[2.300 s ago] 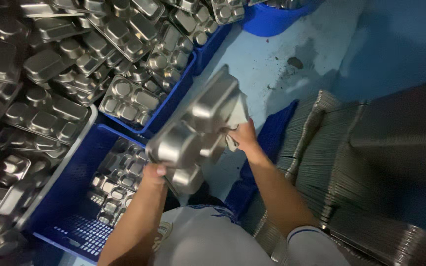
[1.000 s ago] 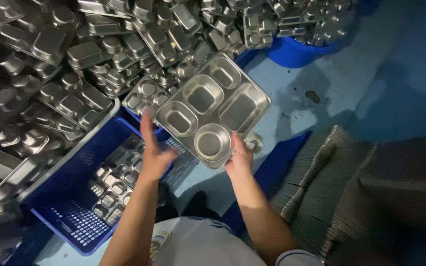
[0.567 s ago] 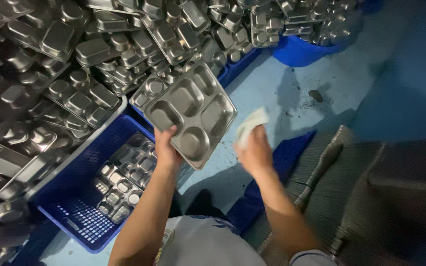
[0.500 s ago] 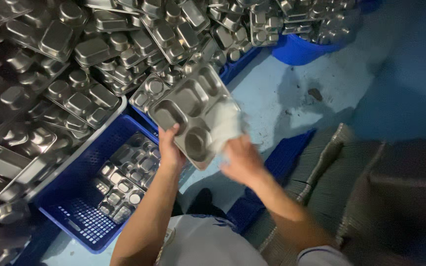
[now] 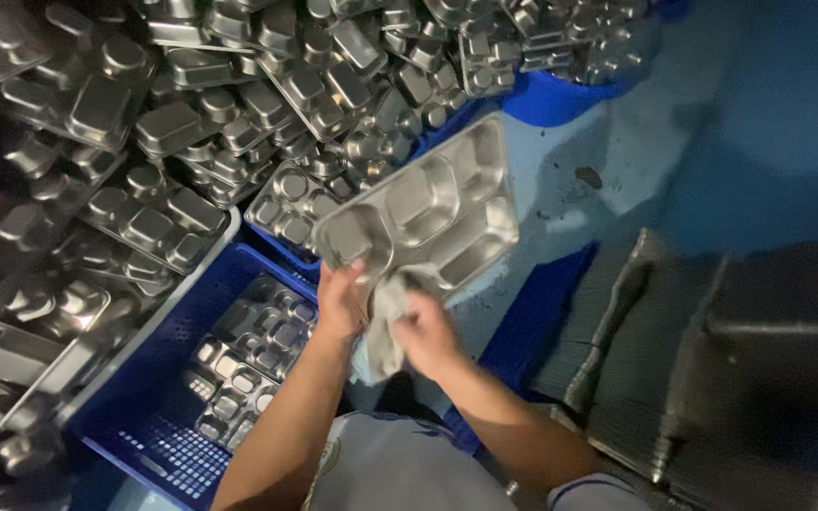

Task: The person repeatedly picks up stainless steel compartmentalized trays from a blue crate, wipes each tray with a cloth, and places it on a stack. The process is continuous and repetitive throughout the clip.

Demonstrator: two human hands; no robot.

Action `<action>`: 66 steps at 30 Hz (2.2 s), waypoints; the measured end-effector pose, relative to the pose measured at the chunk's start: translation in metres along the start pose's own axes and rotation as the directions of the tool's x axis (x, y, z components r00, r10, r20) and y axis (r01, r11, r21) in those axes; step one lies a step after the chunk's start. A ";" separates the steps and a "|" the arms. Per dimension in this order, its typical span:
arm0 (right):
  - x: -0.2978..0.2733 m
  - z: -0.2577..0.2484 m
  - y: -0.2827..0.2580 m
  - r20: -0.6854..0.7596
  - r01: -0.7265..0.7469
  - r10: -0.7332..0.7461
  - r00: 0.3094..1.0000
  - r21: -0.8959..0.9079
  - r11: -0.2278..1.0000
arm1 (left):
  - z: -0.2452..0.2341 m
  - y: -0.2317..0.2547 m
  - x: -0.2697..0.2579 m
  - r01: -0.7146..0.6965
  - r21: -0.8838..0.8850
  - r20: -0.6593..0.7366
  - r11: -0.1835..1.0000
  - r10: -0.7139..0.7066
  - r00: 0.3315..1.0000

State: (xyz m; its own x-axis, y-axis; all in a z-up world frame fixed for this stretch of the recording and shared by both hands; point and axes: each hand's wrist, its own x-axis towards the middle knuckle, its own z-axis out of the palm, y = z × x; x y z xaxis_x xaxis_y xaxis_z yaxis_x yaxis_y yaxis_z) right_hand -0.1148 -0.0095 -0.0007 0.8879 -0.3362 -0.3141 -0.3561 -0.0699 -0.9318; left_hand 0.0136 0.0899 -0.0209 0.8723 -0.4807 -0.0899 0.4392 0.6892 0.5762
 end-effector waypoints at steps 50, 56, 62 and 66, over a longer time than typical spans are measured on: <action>0.072 -0.134 -0.018 -0.411 0.154 0.038 0.911 0.424 0.893 | -0.031 0.055 -0.013 0.025 0.447 0.293 0.894 -0.173 0.940; 0.063 -0.083 -0.034 -0.536 0.612 -0.385 0.752 0.348 0.711 | -0.031 0.018 -0.014 0.211 0.254 -0.028 0.944 -0.211 0.977; 0.021 -0.044 -0.080 0.173 0.244 -0.327 0.929 -0.951 0.189 | -0.002 0.026 -0.014 -0.056 0.387 0.277 0.920 -0.058 0.959; 0.011 -0.039 -0.091 0.141 0.183 -0.274 0.951 -0.974 0.134 | 0.014 0.042 -0.017 -0.140 0.525 0.344 0.839 -0.059 0.937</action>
State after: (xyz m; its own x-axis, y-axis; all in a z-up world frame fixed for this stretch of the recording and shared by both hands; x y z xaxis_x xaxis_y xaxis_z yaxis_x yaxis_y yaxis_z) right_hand -0.0836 -0.0432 0.0879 0.9834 -0.1680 -0.0691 -0.1687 -0.9856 -0.0049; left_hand 0.0146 0.1198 0.0162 0.7176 -0.6775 0.1613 0.1337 0.3613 0.9228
